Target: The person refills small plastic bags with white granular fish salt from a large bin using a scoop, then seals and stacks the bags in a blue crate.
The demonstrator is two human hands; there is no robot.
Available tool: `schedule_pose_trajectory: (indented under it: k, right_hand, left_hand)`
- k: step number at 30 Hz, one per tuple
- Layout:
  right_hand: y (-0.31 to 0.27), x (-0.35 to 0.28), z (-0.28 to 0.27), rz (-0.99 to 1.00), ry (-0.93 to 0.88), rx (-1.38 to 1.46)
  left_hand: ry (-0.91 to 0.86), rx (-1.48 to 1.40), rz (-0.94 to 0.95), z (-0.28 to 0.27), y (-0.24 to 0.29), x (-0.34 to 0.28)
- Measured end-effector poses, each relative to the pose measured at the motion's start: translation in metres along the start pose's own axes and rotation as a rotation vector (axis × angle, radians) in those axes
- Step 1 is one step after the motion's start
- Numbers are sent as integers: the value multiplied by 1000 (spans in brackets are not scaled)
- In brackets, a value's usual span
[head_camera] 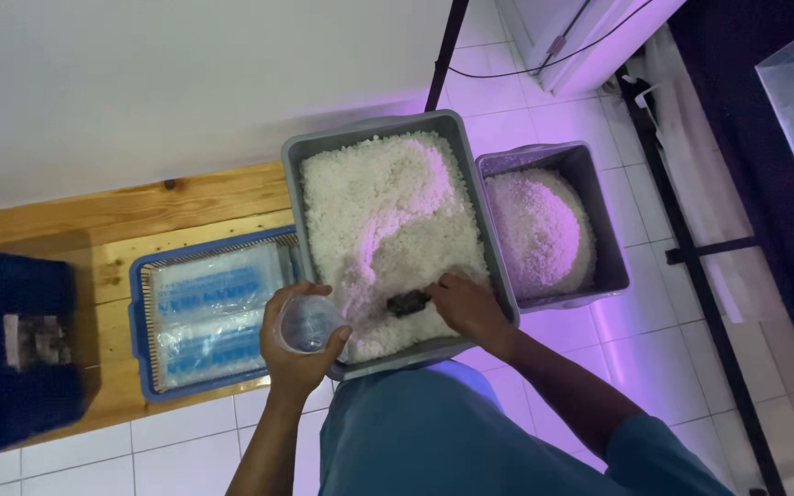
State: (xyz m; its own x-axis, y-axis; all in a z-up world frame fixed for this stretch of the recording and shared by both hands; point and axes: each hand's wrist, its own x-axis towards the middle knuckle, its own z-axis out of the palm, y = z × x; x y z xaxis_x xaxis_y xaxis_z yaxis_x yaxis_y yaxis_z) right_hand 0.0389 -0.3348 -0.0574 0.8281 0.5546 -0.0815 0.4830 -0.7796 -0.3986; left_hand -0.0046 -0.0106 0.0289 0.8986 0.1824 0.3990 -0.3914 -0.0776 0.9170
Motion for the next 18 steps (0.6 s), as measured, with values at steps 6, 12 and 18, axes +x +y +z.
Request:
schedule_pose_trajectory:
  k: [6, 12, 18]
  right_hand:
    - [86, -19, 40, 123, 117, -498]
    - [83, -23, 11, 285, 129, -562]
    - [34, 25, 70, 258, -57, -292]
  left_hand:
    - [23, -30, -13, -2, -4, -5]
    - [11, -6, 0, -2, 3, -6]
    - [-51, 22, 107, 12, 26, 10]
